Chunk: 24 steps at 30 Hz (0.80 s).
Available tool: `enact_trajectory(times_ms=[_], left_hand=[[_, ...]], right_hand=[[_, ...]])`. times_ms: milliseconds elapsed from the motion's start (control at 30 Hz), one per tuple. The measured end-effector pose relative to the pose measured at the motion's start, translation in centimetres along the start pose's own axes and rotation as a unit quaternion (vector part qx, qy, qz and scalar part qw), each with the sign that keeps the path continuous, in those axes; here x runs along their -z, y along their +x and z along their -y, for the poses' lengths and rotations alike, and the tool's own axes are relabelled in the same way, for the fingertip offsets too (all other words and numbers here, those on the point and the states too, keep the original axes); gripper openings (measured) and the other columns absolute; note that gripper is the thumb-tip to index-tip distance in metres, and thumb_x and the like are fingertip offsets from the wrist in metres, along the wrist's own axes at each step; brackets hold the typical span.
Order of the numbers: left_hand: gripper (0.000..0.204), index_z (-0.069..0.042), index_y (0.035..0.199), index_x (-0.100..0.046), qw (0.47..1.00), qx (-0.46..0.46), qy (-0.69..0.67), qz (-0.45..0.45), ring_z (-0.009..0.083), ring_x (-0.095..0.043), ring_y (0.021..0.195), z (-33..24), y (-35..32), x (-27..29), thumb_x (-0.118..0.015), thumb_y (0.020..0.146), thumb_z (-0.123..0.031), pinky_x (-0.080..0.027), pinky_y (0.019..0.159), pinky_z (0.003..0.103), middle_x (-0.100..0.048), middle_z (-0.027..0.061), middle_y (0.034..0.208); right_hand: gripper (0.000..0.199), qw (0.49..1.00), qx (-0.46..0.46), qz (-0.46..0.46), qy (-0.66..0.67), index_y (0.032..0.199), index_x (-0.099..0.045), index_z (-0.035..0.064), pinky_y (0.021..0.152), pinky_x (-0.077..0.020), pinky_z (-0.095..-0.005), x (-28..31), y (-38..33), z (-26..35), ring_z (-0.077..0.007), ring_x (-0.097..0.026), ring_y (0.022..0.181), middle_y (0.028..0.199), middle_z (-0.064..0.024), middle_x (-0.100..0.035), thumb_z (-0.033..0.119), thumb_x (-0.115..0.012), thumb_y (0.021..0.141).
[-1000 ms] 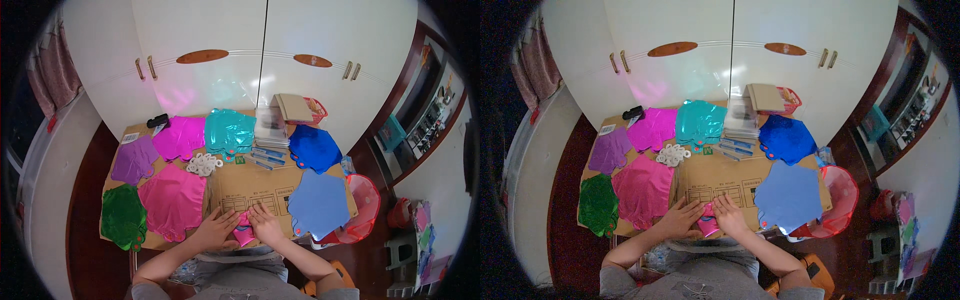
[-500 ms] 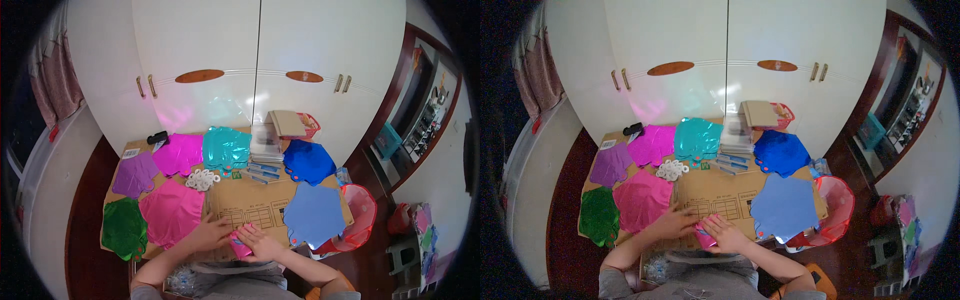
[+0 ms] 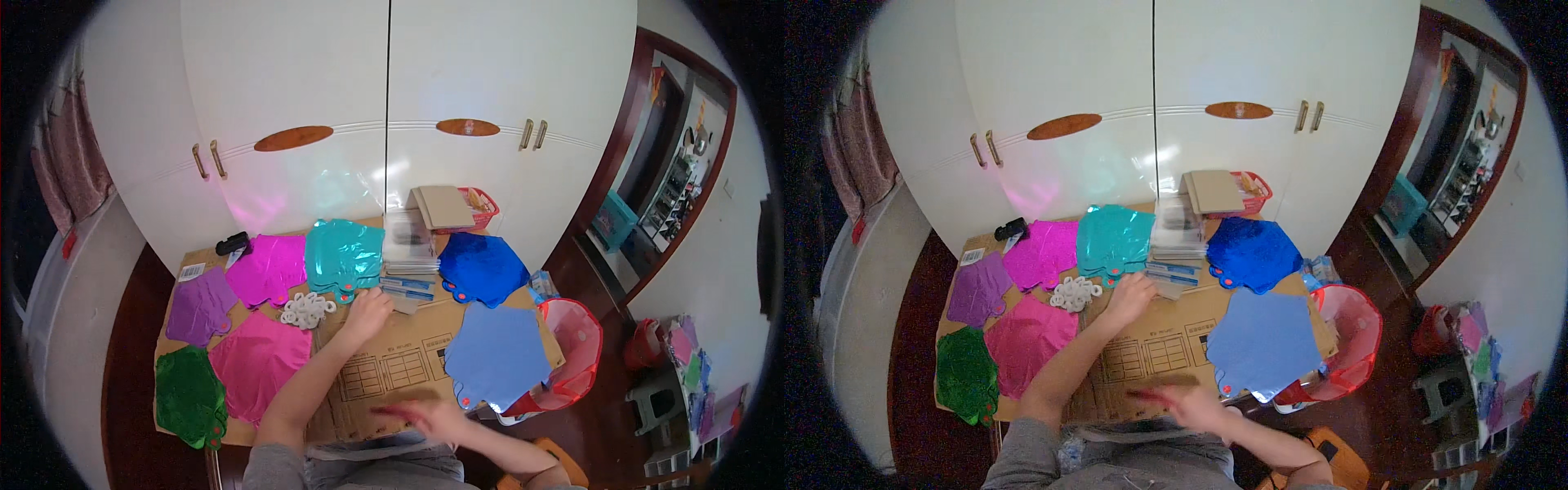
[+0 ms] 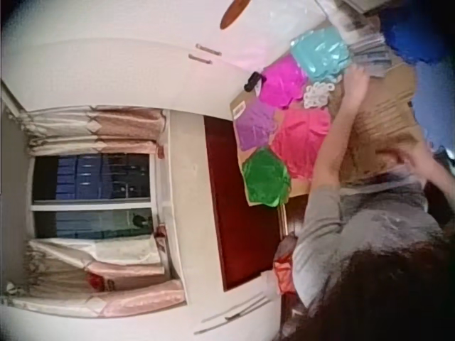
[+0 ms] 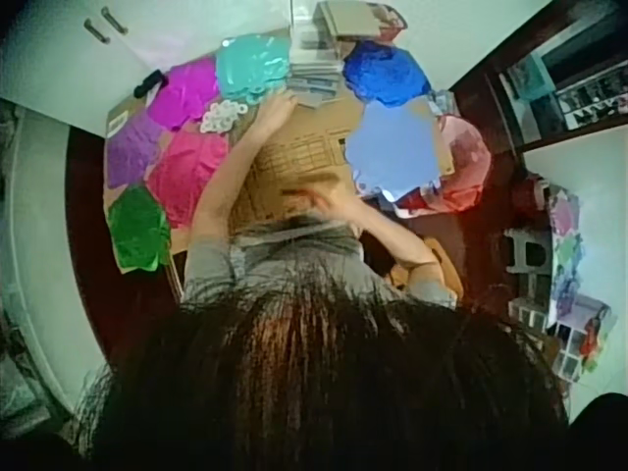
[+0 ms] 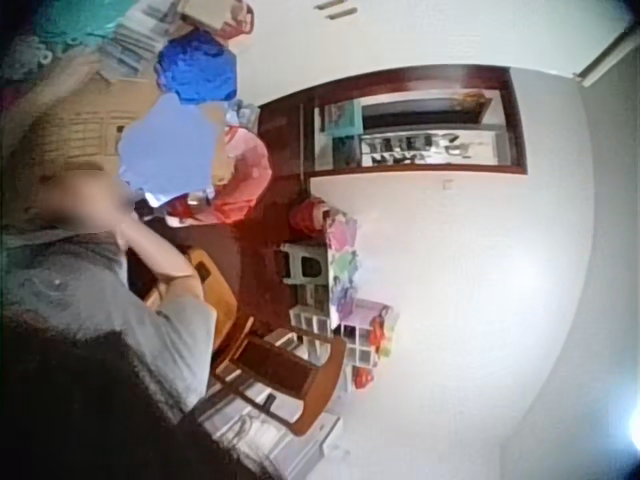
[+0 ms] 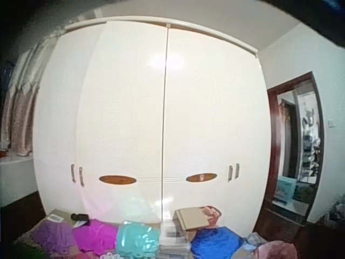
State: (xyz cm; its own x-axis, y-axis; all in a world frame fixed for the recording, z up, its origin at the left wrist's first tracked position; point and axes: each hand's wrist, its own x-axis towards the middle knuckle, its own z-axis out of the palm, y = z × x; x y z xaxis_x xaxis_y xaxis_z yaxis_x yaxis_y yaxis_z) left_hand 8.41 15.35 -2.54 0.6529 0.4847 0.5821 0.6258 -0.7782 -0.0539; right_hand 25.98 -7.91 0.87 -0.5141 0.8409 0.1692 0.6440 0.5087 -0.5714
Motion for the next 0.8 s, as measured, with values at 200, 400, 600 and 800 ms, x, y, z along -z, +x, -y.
enact_trajectory(times_ms=[200,400,600,800], left_hand=[[0.007,-0.012,0.078,-0.056,0.999,-0.023,-0.022,0.035,0.0187,-0.053,0.082,-3.9,-5.8,6.7,-0.058,0.073,-0.015,-0.041,0.068,0.034,-0.053,0.0006,0.079],[0.015,-0.011,0.087,-0.058,0.999,0.008,-0.004,0.037,0.0192,-0.054,0.08,-7.3,-12.0,12.1,-0.061,0.074,-0.018,-0.04,0.067,0.032,-0.055,0.0024,0.084],[0.032,-0.008,0.101,-0.059,0.984,0.164,-0.054,0.036,0.0247,-0.058,0.094,-9.8,-16.1,13.6,-0.07,0.073,-0.016,-0.047,0.073,0.039,-0.06,0.0076,0.098],[0.054,-0.007,0.121,-0.054,0.978,0.174,-0.072,0.095,0.0309,-0.051,0.115,-10.7,-16.3,13.5,-0.069,0.076,-0.034,-0.043,0.092,0.041,-0.051,0.0172,0.124]], right_hand=[[0.028,0.865,-0.21,-0.054,0.452,0.113,-0.06,0.0033,0.075,-0.0504,-0.0296,5.7,6.8,-4.4,-0.0146,-0.063,0.086,0.098,-0.0072,-0.067,0.012,-0.063,0.086],[0.037,0.838,-0.259,0.074,0.475,0.117,-0.057,0.0023,0.081,-0.05,-0.0297,2.4,12.6,-7.1,-0.016,-0.063,0.092,0.105,-0.0078,-0.065,0.008,-0.067,0.082],[0.042,0.88,-0.172,0.15,0.417,0.119,-0.054,0.0028,0.083,-0.0492,-0.0307,-2.1,15.3,-7.2,-0.0152,-0.061,0.093,0.106,-0.006,-0.064,0.007,-0.068,0.08],[0.044,0.945,-0.097,0.155,0.27,0.113,-0.055,-0.0019,0.083,-0.0491,-0.0327,-3.3,16.8,-5.6,-0.0212,-0.063,0.093,0.104,-0.0125,-0.066,0.009,-0.072,0.074]])
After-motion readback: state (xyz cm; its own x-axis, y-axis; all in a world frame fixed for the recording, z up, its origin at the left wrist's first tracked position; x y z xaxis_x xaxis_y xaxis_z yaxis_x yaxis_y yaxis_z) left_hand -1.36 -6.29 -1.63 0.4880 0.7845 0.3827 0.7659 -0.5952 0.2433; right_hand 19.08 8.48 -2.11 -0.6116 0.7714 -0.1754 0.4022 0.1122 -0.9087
